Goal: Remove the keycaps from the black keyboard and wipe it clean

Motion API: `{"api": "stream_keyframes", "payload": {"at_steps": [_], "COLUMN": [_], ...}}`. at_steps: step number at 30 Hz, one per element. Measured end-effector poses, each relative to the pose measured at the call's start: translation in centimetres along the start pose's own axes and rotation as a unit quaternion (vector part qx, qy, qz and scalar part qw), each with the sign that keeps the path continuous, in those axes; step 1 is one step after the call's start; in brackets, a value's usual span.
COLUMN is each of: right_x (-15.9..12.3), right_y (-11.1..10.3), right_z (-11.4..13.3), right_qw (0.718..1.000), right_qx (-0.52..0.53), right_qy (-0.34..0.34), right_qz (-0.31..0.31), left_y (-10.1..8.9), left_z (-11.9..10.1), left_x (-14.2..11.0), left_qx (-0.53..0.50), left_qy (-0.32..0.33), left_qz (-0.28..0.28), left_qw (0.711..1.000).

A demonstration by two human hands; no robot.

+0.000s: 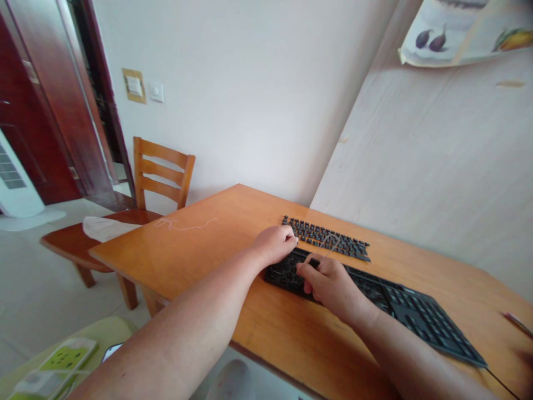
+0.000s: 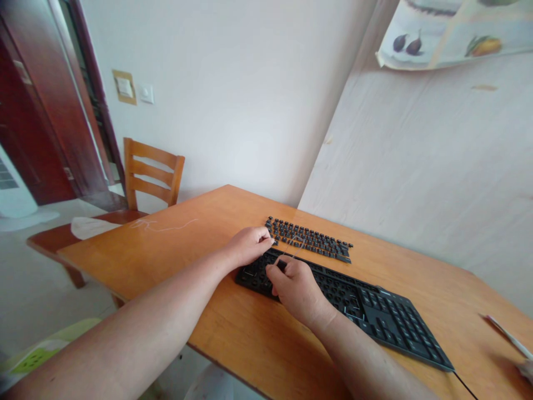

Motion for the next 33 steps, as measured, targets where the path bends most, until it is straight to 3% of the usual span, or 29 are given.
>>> {"api": "stream_keyframes", "payload": {"at_steps": [13, 18, 21, 26, 29, 33], "right_x": [0.2, 0.4, 0.5, 0.8, 0.9, 1.1], "right_y": [-0.9, -1.6, -2.2, -2.6, -2.5, -2.2], "right_z": [-0.1, 0.1, 0.0, -0.1, -0.3, -0.6], "right_qw": [0.989, 0.98, 0.973, 0.966, 0.963, 0.962], "right_qx": [0.137, 0.173, 0.183, 0.185, 0.2, 0.215], "right_qy": [0.045, 0.018, 0.004, -0.006, -0.004, -0.01], "right_qz": [-0.036, -0.097, -0.14, -0.179, -0.179, -0.169], "left_y": [0.1, -0.3, -0.4, 0.0, 0.1, -0.1], "left_z": [0.1, -0.4, -1.0, -1.5, -1.6, -1.9], "left_x": [0.0, 0.0, -0.1, -0.4, -0.5, -0.6], "left_qx": [-0.009, -0.086, -0.216, -0.384, -0.423, -0.424], "left_qy": [-0.002, -0.015, -0.033, -0.082, -0.088, -0.089], "left_qz": [-0.006, -0.012, 0.027, 0.104, 0.129, 0.127], "left_qw": [1.0, 0.996, 0.975, 0.914, 0.893, 0.892]}}
Point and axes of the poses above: each hand's wrist, its own x-axis towards the middle knuckle, its own y-axis out of the palm, z = x × y, the point moved 2 cm from there along x, towards the middle knuckle, and after that the axes turned 3 degrees about -x, right-handed, at the moved point
